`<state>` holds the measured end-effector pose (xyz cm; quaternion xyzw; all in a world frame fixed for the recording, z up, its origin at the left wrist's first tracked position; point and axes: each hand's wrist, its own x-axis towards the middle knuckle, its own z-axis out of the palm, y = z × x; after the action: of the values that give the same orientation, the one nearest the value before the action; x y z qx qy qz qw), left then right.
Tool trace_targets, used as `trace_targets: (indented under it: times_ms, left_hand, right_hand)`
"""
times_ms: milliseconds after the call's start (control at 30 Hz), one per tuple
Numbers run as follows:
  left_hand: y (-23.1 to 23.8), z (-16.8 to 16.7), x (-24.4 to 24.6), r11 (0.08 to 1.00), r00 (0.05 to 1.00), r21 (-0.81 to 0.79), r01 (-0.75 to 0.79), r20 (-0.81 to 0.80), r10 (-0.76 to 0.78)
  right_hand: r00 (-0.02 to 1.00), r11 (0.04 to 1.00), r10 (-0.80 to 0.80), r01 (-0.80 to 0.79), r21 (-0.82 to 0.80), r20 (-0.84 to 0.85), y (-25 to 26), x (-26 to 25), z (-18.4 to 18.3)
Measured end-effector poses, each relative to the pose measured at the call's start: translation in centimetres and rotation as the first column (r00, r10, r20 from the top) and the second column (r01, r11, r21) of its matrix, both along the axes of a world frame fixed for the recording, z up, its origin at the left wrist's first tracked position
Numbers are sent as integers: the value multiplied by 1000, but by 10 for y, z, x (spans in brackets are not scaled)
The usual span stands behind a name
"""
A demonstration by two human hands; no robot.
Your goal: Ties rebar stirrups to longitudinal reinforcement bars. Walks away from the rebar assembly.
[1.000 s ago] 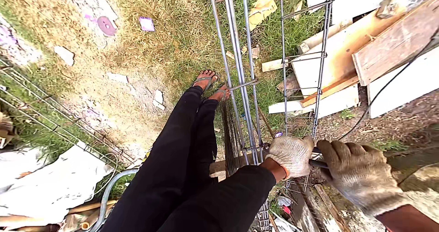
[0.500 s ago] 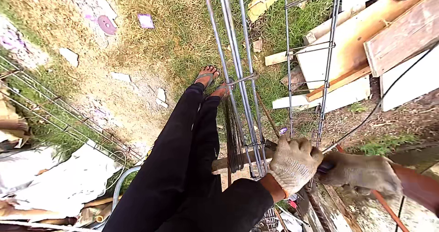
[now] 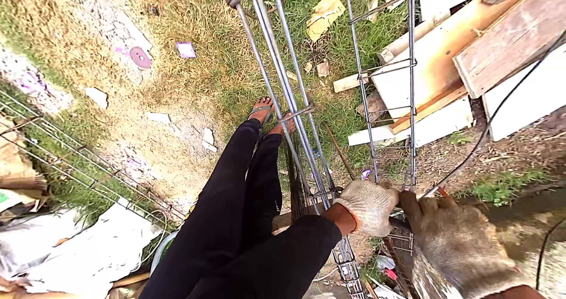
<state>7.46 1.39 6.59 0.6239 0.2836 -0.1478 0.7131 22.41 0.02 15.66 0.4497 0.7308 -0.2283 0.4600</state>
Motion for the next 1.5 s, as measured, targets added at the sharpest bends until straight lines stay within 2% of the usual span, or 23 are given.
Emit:
trace_targets:
  times_ms: [67,100,133,167,233,267,300,333,400,467,500,567,633,700,800,900,1000,1100,1200,1300,1433,1500]
  left_hand:
    - [-4,-4,2,999,999,44,21,25,-22]
    - [-7,-4,2,995,999,93,25,30,-28]
    - [-11,0,2,988,999,150,34,22,-38]
    - [-15,6,2,976,999,212,43,1,-44]
    - [-24,12,4,952,999,305,6,-51,10]
    - [-30,13,5,941,995,337,-23,-87,55]
    - [-34,14,7,941,989,337,-31,-126,78]
    - [-33,12,7,951,987,308,-20,-147,68]
    - [-27,8,6,983,992,169,67,-119,-47]
    - [-35,5,7,992,991,20,121,-55,-120]
    - [-39,5,8,991,990,-37,130,-43,-132]
    - [-37,11,7,984,986,-111,141,-73,-149]
    - [-34,17,6,987,984,-90,135,-102,-144]
    - [-29,25,4,992,986,-38,121,-110,-124]
    - [-9,33,-4,991,991,77,112,-82,-106]
    - [21,46,-16,969,978,152,193,-109,-178]
    - [39,62,-30,949,955,144,281,-140,-262]
    - [51,73,-56,955,954,3,298,-49,-297]
    - [56,85,-90,946,966,-206,250,121,-229]
    - [50,102,-119,895,972,-391,212,183,-150]
    - [35,124,-154,705,988,-699,122,21,-150]
    - [22,130,-172,645,986,-762,52,-64,-154]
  right_hand:
    - [985,962,-161,171,-211,65,8,1,-2]
    - [954,869,-273,299,-394,123,18,4,-4]
    - [902,707,-382,427,-564,204,25,12,-12]
    - [817,503,-502,542,-673,282,25,24,-21]
    - [583,58,-657,671,-740,477,27,48,-42]
    - [466,-141,-674,681,-718,574,29,55,-49]
    - [380,-278,-666,672,-686,642,29,58,-52]
    - [326,-356,-659,658,-663,678,28,59,-54]
    - [294,-434,-638,626,-648,712,16,68,-58]
    - [320,-391,-633,654,-648,705,3,76,-52]
    - [353,-306,-658,681,-665,665,1,77,-51]
    - [446,-75,-739,691,-719,505,0,74,-47]
    - [518,125,-793,654,-746,321,3,69,-39]
    - [549,299,-824,634,-713,142,2,67,-26]
    - [655,637,-733,565,-523,-185,1,55,-5]
    - [850,903,-429,389,-185,-305,-6,27,15]
    - [916,953,-257,292,75,-307,-16,-4,30]
    - [908,949,-204,276,155,-366,-17,-24,48]
    - [871,934,-231,323,151,-434,-24,-50,68]
    - [810,922,-329,386,18,-486,-34,-77,92]
    - [616,841,-535,452,-298,-578,-60,-97,109]
    - [526,774,-633,427,-467,-568,-72,-102,112]
